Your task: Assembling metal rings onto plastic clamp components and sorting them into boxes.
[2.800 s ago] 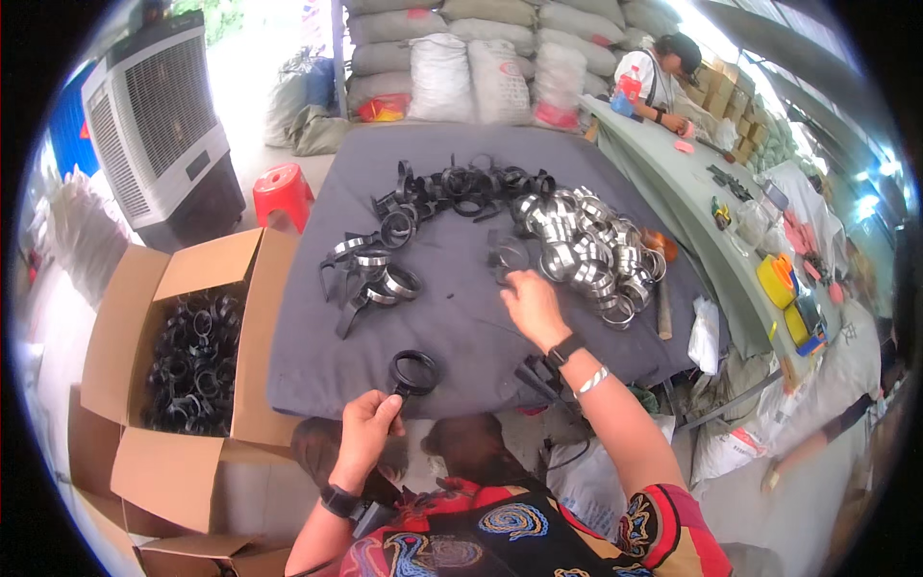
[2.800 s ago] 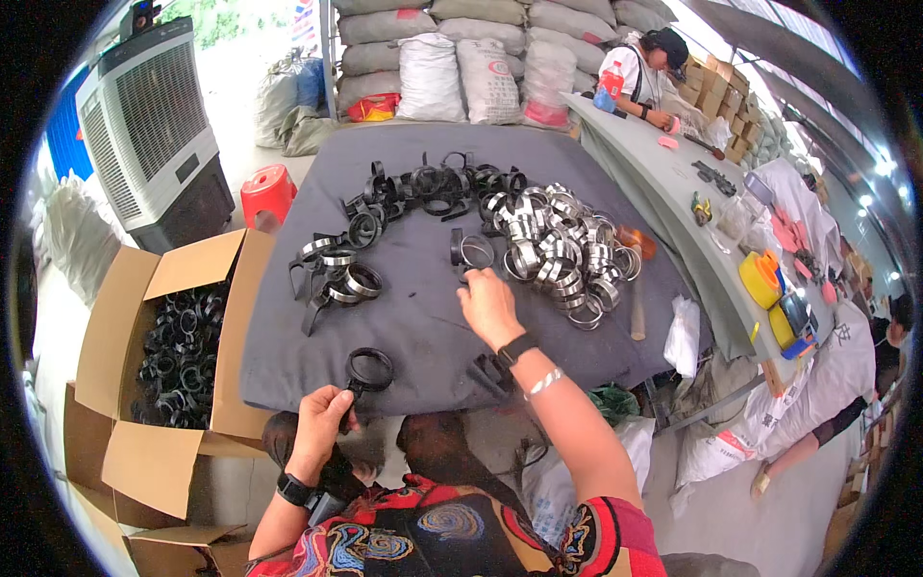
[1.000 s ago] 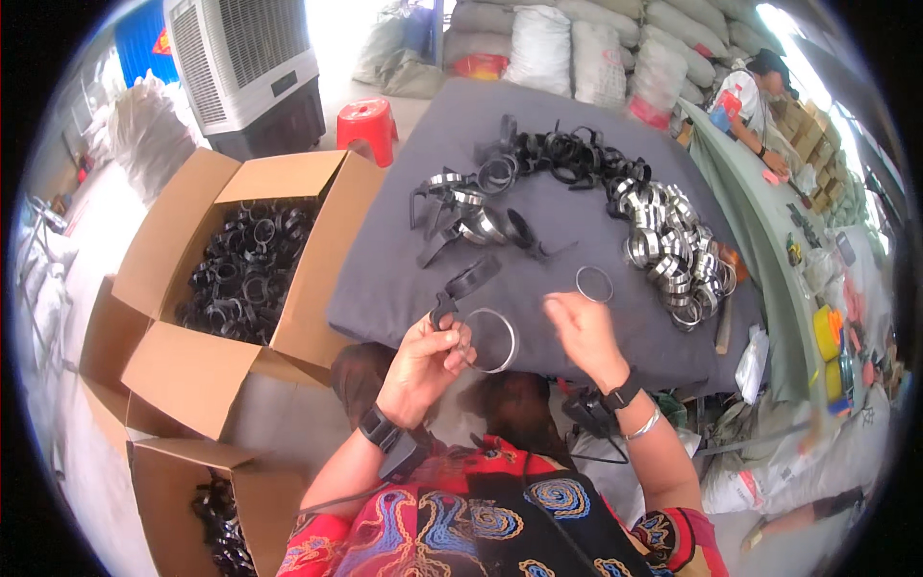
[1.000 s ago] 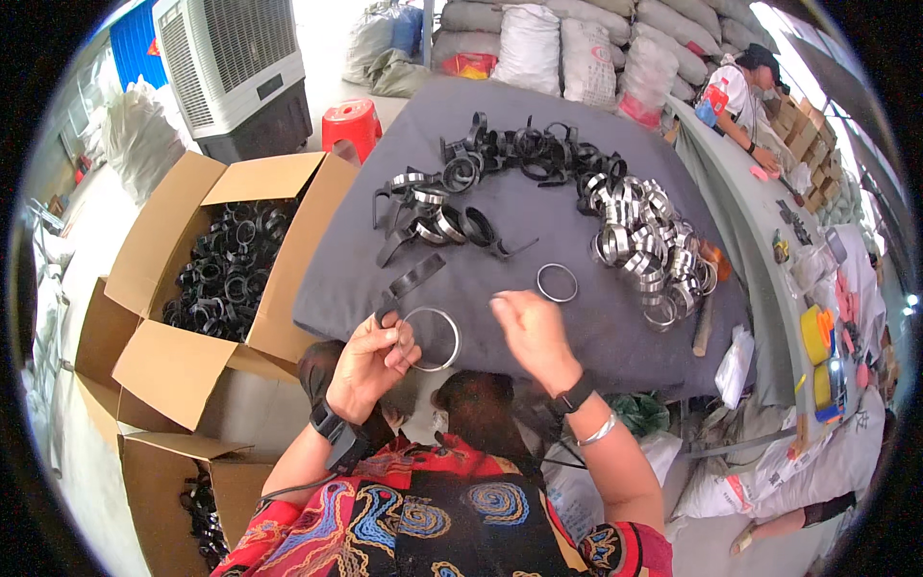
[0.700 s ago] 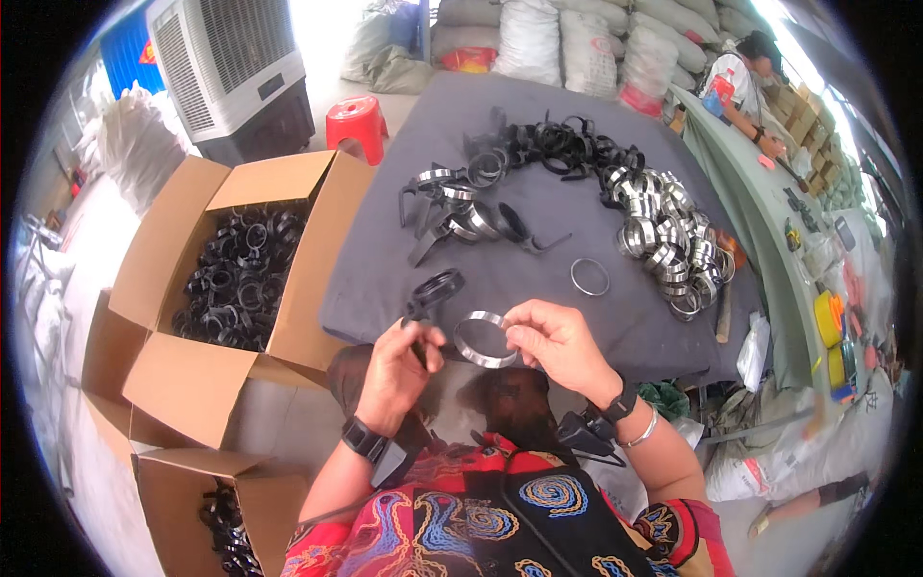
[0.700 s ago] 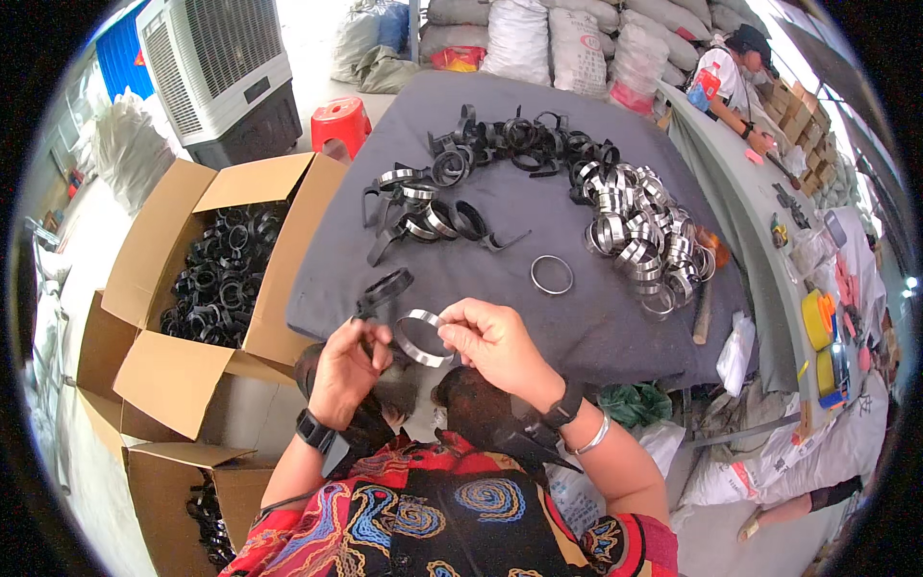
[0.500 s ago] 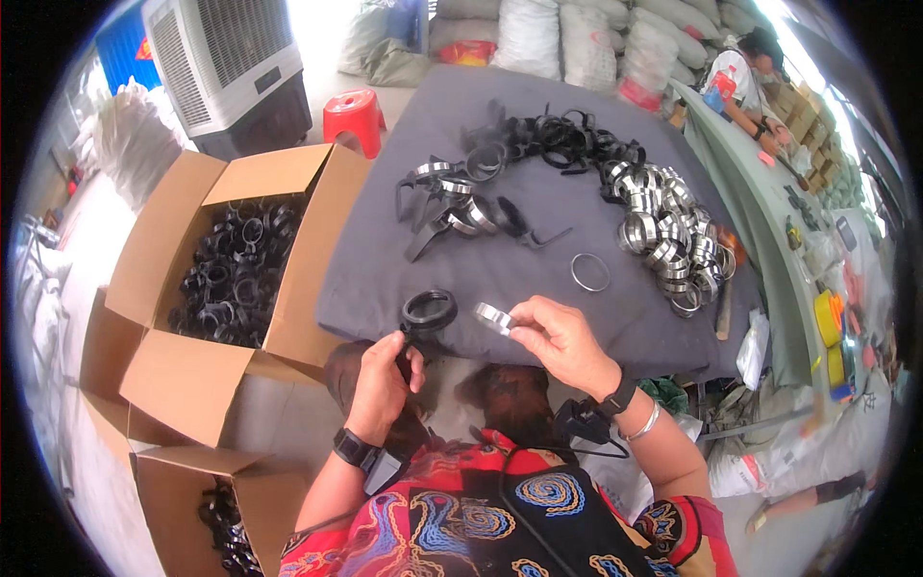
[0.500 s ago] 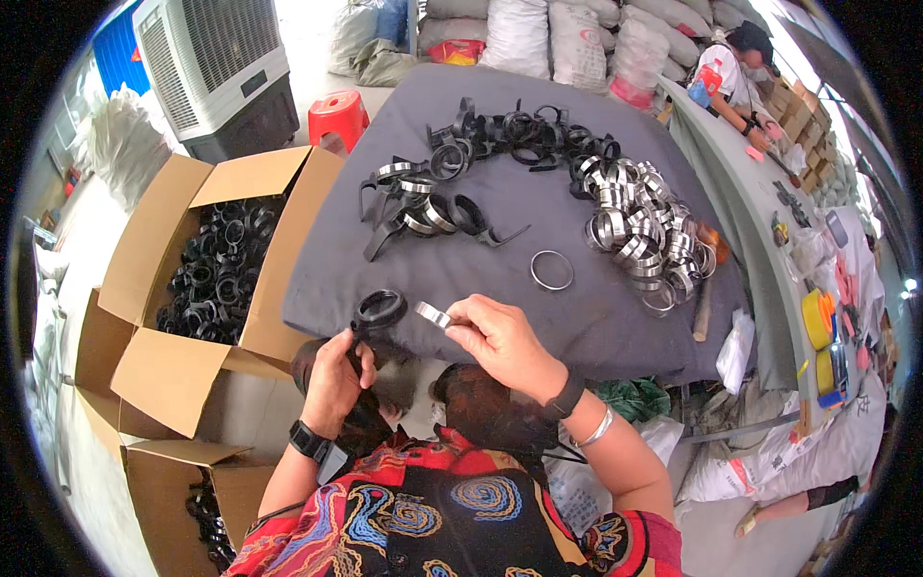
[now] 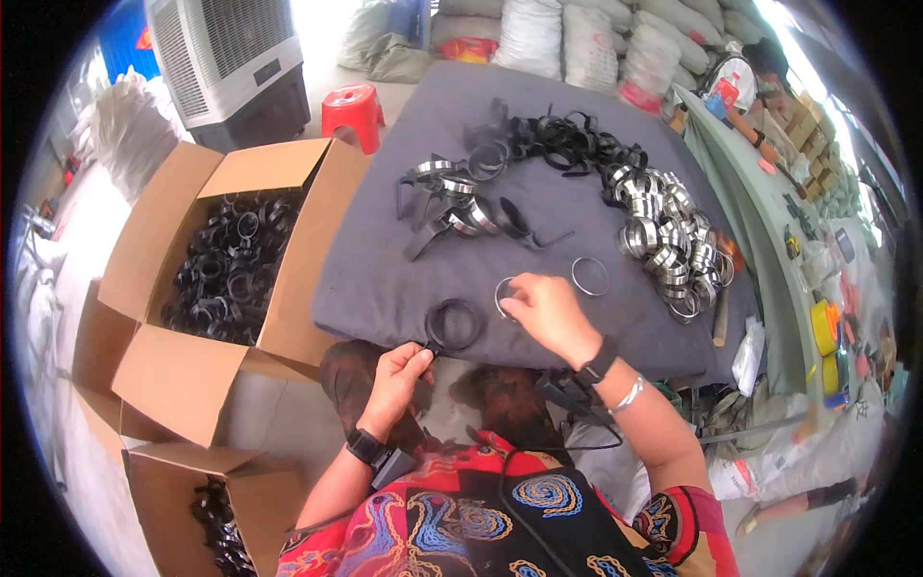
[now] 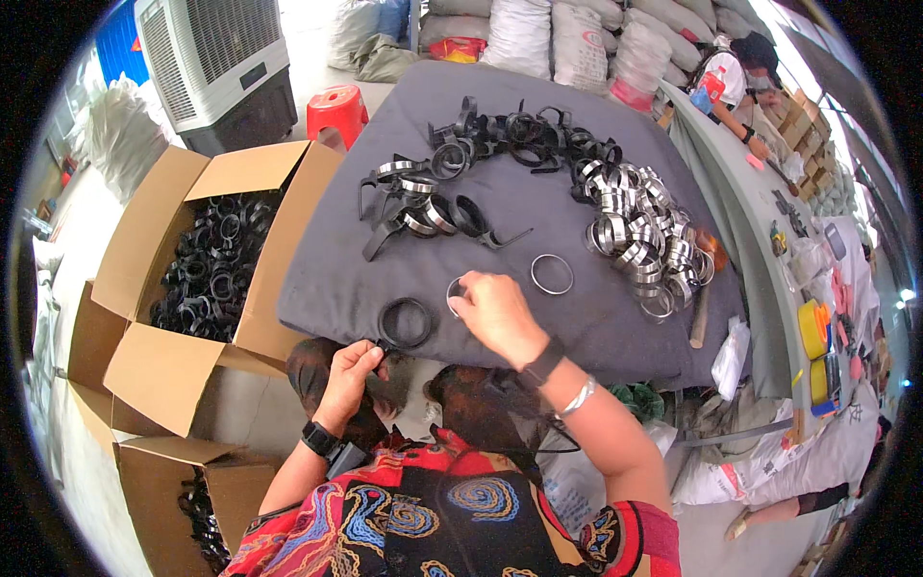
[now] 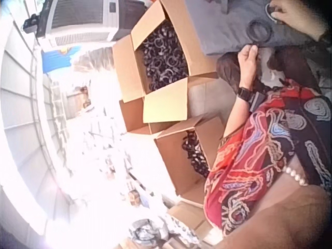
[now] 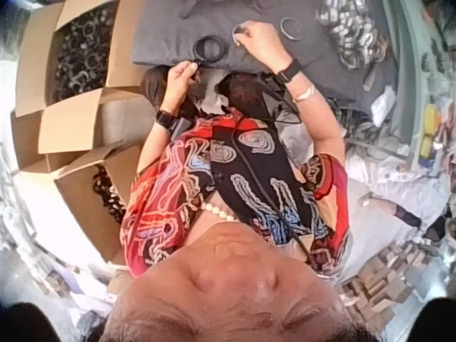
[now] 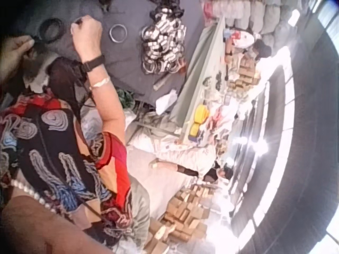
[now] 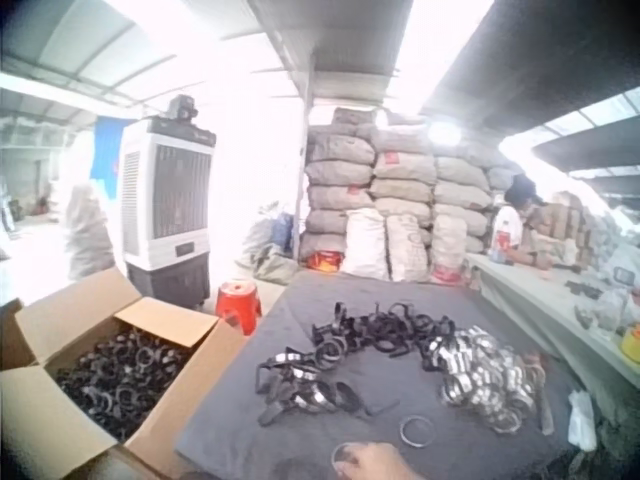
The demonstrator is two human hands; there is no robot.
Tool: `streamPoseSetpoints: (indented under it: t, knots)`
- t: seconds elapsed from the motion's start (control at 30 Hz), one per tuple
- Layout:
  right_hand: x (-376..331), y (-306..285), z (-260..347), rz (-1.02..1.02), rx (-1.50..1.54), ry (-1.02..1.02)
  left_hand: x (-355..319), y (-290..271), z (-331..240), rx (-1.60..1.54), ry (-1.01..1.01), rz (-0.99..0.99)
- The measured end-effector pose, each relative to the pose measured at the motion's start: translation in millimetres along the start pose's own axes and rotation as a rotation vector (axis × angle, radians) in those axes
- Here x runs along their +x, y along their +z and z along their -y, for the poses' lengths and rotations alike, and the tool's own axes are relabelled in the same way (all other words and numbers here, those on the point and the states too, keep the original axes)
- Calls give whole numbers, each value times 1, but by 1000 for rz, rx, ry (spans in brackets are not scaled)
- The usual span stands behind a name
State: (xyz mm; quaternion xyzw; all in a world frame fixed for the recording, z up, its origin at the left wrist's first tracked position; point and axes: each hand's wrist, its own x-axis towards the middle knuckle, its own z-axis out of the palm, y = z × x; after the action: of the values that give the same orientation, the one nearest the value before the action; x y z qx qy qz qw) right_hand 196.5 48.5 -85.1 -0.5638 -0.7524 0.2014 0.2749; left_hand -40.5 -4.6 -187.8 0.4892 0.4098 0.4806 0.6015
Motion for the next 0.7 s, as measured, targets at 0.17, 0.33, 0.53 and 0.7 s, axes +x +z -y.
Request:
streamPoseSetpoints:
  t: [0.17,0.33,0.53,0.7]
  knots:
    - [0,-20,-21,186,-362,-378,1,0,-1,26,0,37]
    - [12,-21,-4,464,-455,-360,3,-5,5,20,-4,46]
    - [-4,-22,41,70,-665,-769,3,-8,8,7,-17,90]
    - [-6,-21,53,1,-718,-835,4,-12,11,40,-9,99]
